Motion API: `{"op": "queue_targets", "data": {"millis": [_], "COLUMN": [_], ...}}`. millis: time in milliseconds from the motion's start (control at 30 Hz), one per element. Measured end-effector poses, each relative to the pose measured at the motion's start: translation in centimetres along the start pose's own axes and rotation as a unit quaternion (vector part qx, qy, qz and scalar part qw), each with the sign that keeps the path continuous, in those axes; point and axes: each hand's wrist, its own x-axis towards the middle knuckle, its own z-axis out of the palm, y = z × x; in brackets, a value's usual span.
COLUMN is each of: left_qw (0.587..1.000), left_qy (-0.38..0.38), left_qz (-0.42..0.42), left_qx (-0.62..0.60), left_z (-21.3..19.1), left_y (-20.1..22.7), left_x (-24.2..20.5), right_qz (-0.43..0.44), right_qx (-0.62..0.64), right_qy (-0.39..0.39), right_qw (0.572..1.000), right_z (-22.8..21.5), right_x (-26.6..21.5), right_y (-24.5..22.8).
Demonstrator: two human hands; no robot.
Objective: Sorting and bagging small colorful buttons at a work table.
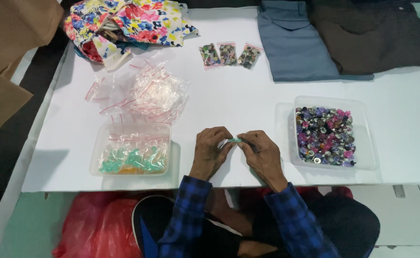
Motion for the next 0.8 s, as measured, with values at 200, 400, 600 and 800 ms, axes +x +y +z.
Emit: {"op": "queue_targets", "data": {"millis": [200, 400, 600, 800], "left_qw": [1.0, 1.0, 1.0, 1.0], "left_qy": [0.006, 0.001, -0.009, 0.005], "left_qz": [-0.004, -0.015, -0.006, 0.025], "left_qx": [-0.01, -0.013, 0.002, 0.014], "left_z": [-0.2, -0.5, -0.5, -0.3], "left_y": [0.7, 0.9, 0.6, 0.6], "left_x": [0.3, 0.4, 0.4, 0.2], "right_qz": [-0.021, -0.037, -0.038, -0.099], "right_qx": [-0.005, -0.008, 0.008, 0.001], "right_qy": [0.003, -0.002, 0.01, 0.042], "right_qw": [1.0, 0.999, 0.999, 0.994], "right_z": [-0.2, -0.3, 0.0, 0.0], "right_x": [0.1, 0.2, 0.1, -0.7], "right_y": [-0.2, -0.1, 0.0, -0.1]}}
